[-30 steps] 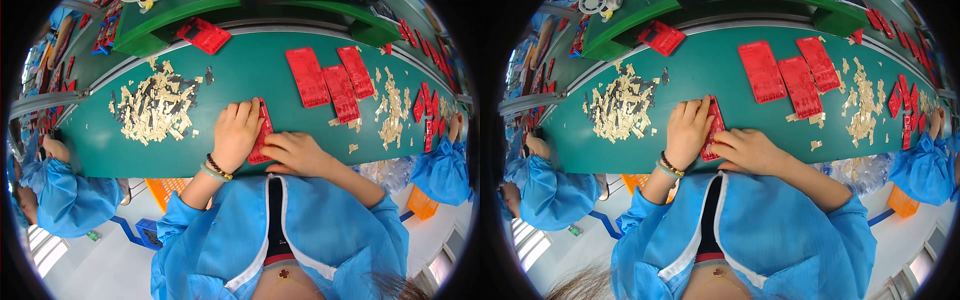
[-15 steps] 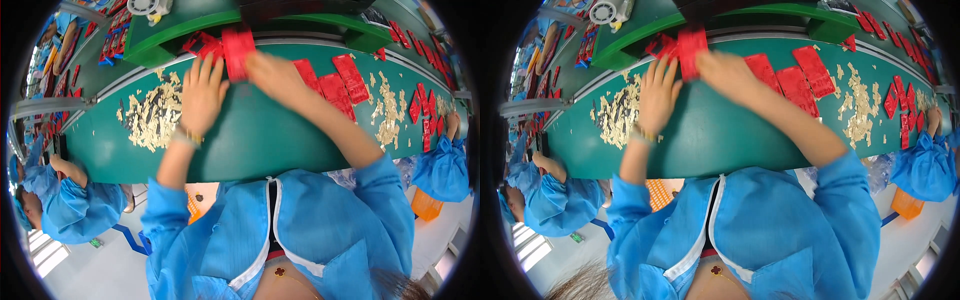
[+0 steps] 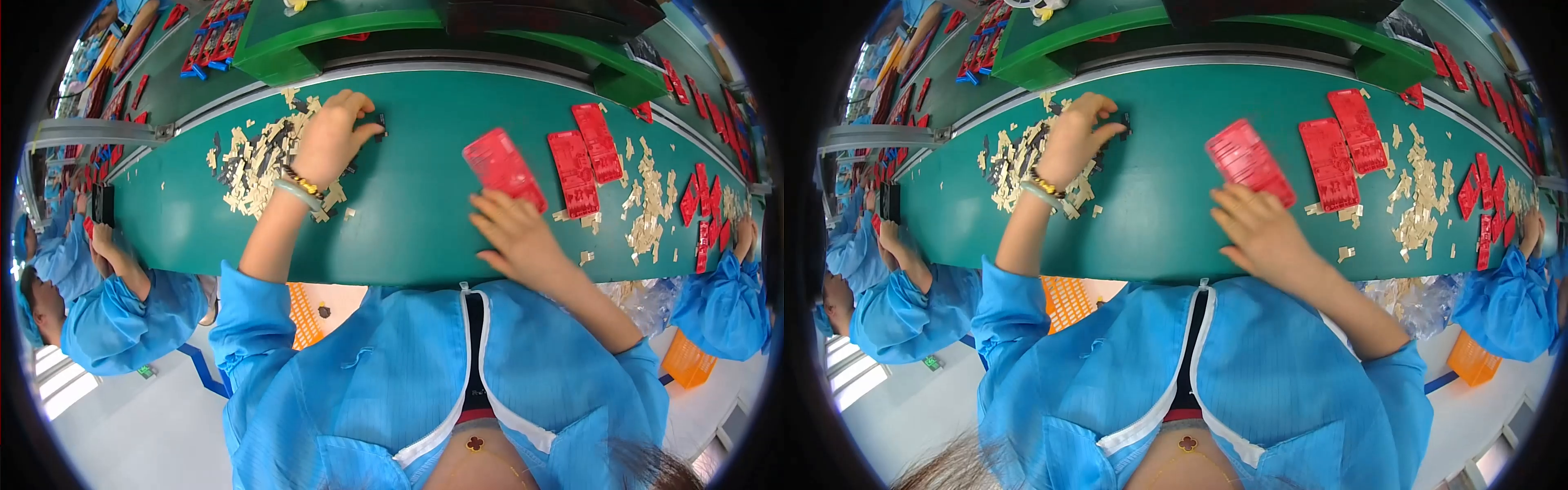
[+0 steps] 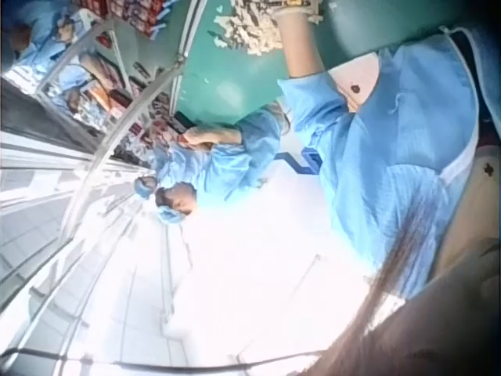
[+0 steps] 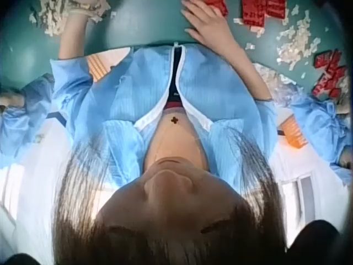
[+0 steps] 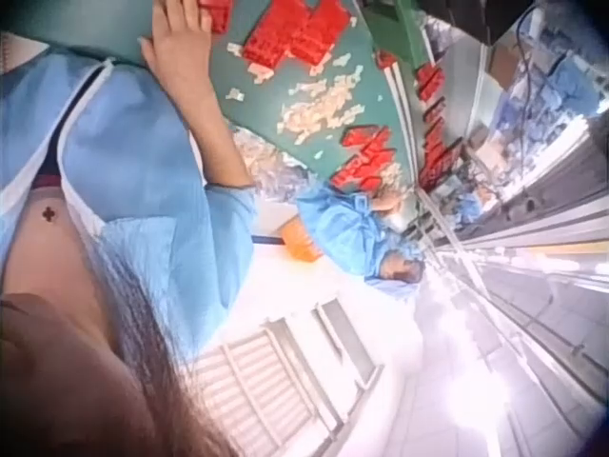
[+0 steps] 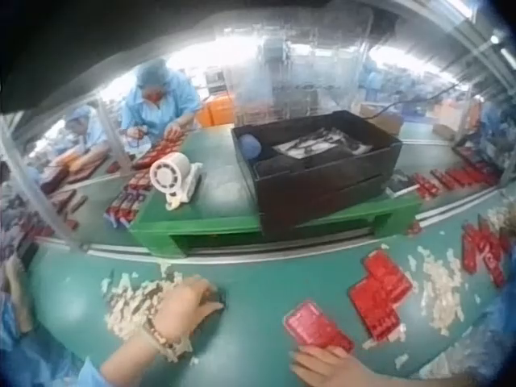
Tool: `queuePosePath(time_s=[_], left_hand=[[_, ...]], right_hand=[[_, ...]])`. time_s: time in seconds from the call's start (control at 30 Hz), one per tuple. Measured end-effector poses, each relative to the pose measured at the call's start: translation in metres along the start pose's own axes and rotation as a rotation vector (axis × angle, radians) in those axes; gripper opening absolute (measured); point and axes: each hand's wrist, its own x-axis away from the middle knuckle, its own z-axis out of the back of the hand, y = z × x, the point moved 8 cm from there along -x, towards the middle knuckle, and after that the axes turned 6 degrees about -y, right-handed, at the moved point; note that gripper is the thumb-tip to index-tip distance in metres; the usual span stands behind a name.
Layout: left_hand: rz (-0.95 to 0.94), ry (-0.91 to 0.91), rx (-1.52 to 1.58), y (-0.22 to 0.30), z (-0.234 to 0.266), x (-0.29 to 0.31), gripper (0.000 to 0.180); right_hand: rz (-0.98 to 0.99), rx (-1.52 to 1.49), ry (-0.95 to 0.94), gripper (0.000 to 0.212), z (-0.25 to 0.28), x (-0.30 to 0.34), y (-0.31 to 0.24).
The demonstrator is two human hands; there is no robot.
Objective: The person assembles small electronic components by hand, inserting metal pieces into red plastic housings on a production line.
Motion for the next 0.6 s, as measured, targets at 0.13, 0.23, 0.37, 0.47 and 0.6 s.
queuePosePath(time_s=[0.13, 0.23, 0.37, 0.47, 0.6], left_hand=[[0.001, 0.11, 0.115, -0.018, -0.016, 0.003, 0.023], [-0.038, 0.129, 0.166, -0.003, -0.017, 0.005, 0.02], [-0.055, 0.271, 0.146, 0.02, 0.0, 0.021, 0.02], [-0.119, 0.4, -0.052, 0.024, 0.004, 0.028, 0.025], [-0.158, 0.37, -0.272, 0.025, -0.02, 0.029, 0.025]], right_hand=[[0.071, -0.167, 0.053, 0.05, -0.017, -0.018, -0.028], [0.036, -0.292, 0.178, 0.045, -0.004, -0.029, -0.026], [-0.16, -0.724, 0.439, 0.034, 0.019, -0.05, 0.013], [-0.152, -0.604, 0.481, 0.03, 0.032, -0.064, 0.029], [-0.02, -0.26, 0.395, 0.026, 0.026, -0.045, 0.018]])
